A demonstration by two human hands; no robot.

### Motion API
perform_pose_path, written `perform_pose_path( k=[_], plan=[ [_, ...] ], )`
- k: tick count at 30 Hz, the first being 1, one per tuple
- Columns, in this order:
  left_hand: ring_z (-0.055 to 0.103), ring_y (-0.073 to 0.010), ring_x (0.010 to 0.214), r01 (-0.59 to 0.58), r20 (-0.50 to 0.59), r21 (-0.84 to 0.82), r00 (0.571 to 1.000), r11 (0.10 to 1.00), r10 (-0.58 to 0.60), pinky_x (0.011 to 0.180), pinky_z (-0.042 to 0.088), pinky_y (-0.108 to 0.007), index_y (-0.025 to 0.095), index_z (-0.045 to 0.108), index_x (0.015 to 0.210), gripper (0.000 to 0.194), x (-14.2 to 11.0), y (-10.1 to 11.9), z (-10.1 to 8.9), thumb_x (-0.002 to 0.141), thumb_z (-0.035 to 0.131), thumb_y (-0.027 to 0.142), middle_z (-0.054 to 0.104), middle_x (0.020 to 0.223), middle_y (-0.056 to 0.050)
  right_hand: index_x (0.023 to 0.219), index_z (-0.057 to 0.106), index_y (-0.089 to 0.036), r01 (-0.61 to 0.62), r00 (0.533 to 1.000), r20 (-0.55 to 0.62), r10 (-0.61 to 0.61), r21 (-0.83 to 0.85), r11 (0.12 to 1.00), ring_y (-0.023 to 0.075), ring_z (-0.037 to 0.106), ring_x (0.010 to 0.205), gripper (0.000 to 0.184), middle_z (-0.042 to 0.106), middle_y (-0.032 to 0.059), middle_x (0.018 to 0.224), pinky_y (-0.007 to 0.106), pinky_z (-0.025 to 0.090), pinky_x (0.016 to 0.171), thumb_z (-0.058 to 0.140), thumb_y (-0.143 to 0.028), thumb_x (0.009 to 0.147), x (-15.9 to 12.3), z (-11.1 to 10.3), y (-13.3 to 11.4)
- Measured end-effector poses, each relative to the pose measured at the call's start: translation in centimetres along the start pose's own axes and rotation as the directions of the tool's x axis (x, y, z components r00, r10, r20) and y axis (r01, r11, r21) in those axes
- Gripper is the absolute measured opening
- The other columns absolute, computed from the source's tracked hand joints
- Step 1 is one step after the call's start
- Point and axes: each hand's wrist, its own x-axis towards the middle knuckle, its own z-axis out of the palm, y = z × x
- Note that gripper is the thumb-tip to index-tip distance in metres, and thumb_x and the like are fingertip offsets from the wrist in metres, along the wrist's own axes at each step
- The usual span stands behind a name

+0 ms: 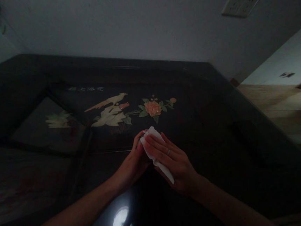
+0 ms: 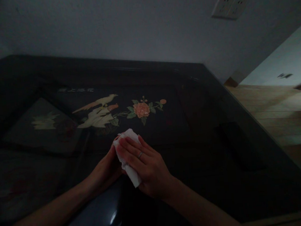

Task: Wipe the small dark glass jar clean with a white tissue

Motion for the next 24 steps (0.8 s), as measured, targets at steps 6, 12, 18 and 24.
perform_pose_path(
  k=[6, 12, 18, 24],
  plan=[
    [0.061, -0.0217, 0.107, 0.012, -0.054, -0.018, 0.998, 1.000, -0.013, 0.089, 0.044, -0.032, 0.025, 0.047, 0.132, 0.058, 0.12, 0.44, 0.21, 0.082, 0.065, 0.048, 0.064, 0.122, -0.007, 0.141, 0.037, -0.009, 0.053, 0.998, -0.035, -0.053, 0.008, 0.999, 0.0197, 0.037, 0.138, 0.048, 0.051, 0.0159, 0.141, 0.047, 0.032, 0.115, 0.040, -0.014, 0.094, -0.53, -0.01, 0.32],
    [0.061, -0.0222, 0.107, 0.014, -0.021, -0.031, 1.000, 0.999, -0.015, 0.087, 0.045, -0.031, 0.026, 0.047, 0.132, 0.060, 0.22, 0.21, -0.05, 0.079, 0.068, 0.046, 0.064, 0.124, -0.007, 0.145, 0.032, -0.012, -0.003, 0.999, -0.047, 0.005, 0.038, 0.999, 0.0194, 0.037, 0.138, 0.052, 0.047, 0.0145, 0.144, 0.046, 0.032, 0.115, 0.039, -0.014, 0.094, -0.24, 0.29, 0.13],
    [0.064, -0.0167, 0.091, 0.032, -0.024, -0.039, 0.999, 0.999, -0.033, 0.079, 0.048, -0.027, 0.029, 0.050, 0.128, 0.059, 0.03, 0.00, 0.20, 0.075, 0.074, 0.040, 0.066, 0.120, -0.003, 0.147, 0.027, -0.012, -0.055, 0.998, -0.029, 0.055, 0.033, 0.998, 0.0197, 0.031, 0.141, 0.053, 0.042, 0.0142, 0.147, 0.047, 0.030, 0.116, 0.037, -0.017, 0.095, 0.11, 0.40, -0.17],
    [0.065, -0.0194, 0.097, 0.003, -0.061, -0.063, 0.998, 0.998, -0.007, 0.087, 0.047, -0.030, 0.023, 0.059, 0.117, 0.040, -0.02, 0.61, 0.74, 0.082, 0.067, 0.039, 0.070, 0.110, -0.005, 0.146, 0.029, -0.011, 0.023, 0.999, -0.040, -0.024, -0.005, 1.000, 0.0195, 0.035, 0.139, 0.053, 0.049, 0.0154, 0.142, 0.046, 0.032, 0.115, 0.039, -0.014, 0.094, -0.13, 0.35, -0.18]
  ],
)
